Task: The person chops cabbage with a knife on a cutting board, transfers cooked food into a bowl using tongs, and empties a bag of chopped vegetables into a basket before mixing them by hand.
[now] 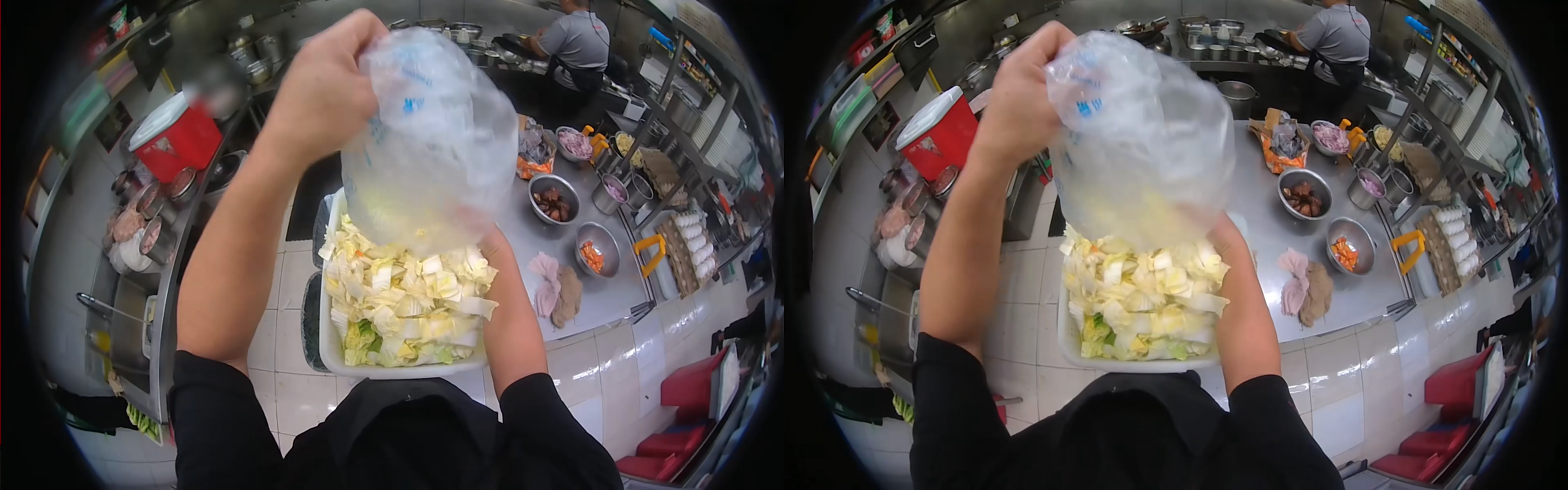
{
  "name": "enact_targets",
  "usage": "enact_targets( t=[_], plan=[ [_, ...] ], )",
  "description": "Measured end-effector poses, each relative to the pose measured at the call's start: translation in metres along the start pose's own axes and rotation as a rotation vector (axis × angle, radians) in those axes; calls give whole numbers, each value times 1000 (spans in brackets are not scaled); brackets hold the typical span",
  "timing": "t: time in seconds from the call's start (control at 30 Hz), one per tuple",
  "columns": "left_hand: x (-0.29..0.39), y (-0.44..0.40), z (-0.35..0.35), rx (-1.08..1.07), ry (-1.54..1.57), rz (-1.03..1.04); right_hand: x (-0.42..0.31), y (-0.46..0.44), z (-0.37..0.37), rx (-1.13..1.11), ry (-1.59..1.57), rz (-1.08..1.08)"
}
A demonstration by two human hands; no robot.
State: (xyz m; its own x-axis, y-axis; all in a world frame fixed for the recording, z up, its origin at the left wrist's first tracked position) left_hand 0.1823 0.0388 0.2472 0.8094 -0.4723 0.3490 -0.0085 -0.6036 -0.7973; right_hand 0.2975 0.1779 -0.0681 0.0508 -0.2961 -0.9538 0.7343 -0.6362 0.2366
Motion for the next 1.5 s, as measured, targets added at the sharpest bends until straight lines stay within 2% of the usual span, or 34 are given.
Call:
enact_targets(
  t=[0.03, 0.13, 0.17, 0.23, 0.27, 0.3, 0.33, 0.4, 0.43, 0.53, 0.6, 0.63, 0.7, 0.77, 0.87, 0.93, 1.0, 1.1, 1.17, 1.2, 1.23, 1.27, 1.33, 1.4, 1.47, 1.5],
  plan=[
    [1, -3, 1, -52, -58, -34, -2, 2, -1, 32, 84, -2],
    [5, -6, 0, -86, -122, 33, -5, 2, 8, 66, 398, -79],
    [-5, -8, -8, -49, -2, -57, -2, -3, 15, 60, 557, -163],
    [-5, -6, -4, -91, -155, 25, -2, -3, 37, 66, 872, -344],
    [-4, -5, -3, -106, -235, 63, 9, -7, 40, 35, 991, -283],
    [-19, -5, -19, 41, -54, -183, 10, -4, 49, 5, 1109, -222],
    [-22, -7, -30, 64, -59, -178, 13, -1, 54, -22, 1225, -160],
    [-39, -2, -24, -82, -146, -180, 9, 6, 61, -49, 1277, -170],
    [-52, 4, -34, 16, -61, -237, 6, 7, 64, -65, 1305, -183],
    [-97, 28, -59, 264, 204, -366, 4, 17, 30, 165, 619, -84],
    [-129, 57, -76, 379, 405, -442, 3, 18, 16, 181, 487, 2],
    [-136, 75, -91, 430, 408, -490, 7, 15, 10, 179, 425, 48],
    [-154, 113, -126, 589, 487, -507, 18, -6, -13, 138, 411, 18],
    [-165, 153, -168, 732, 494, -478, 20, -13, -36, 221, 548, -40],
    [-224, 236, -218, 934, 368, -474, 18, -14, -52, 289, 468, -119],
    [-279, 308, -232, 1001, 133, -620, 18, -11, -56, 340, 477, -168],
    [-312, 356, -219, 936, -70, -764, 24, -11, -63, 408, 565, -226],
    [-373, 407, -168, 831, -282, -935, 19, 4, -17, 413, 1006, -440],
    [-414, 418, -117, 687, -242, -1076, 19, 6, -6, 409, 991, -376],
    [-434, 422, -87, 595, -208, -1134, 16, 10, -4, 429, 983, -339],
    [-469, 428, -39, 365, -56, -1133, 7, 15, 3, 445, 960, -265],
    [-476, 426, -13, 131, -93, -1067, -1, 17, 9, 451, 929, -193],
    [-469, 419, 27, -289, -199, -873, -7, 17, 14, 419, 885, -217],
    [-432, 385, 26, -4, 171, -921, -9, 20, 8, 416, 746, -276],
    [-364, 345, 35, -40, 459, -973, 10, 14, -28, 421, 153, -316],
    [-327, 330, 42, -130, 524, -992, 10, 14, -44, 517, 17, -298]
  ],
)
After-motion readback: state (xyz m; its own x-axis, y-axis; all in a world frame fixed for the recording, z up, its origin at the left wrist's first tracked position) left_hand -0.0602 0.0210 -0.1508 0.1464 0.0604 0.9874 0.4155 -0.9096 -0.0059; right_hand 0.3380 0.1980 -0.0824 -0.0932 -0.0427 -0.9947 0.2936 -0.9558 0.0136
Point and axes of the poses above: each hand's wrist, its own y-axis away from the middle knuckle, its own z-axis out of the palm, x = y × z, the point moved 10 cm from there along -y, towards the middle knuckle, and after that the axes turned 7 degrees about z, right-handed, at the moved point
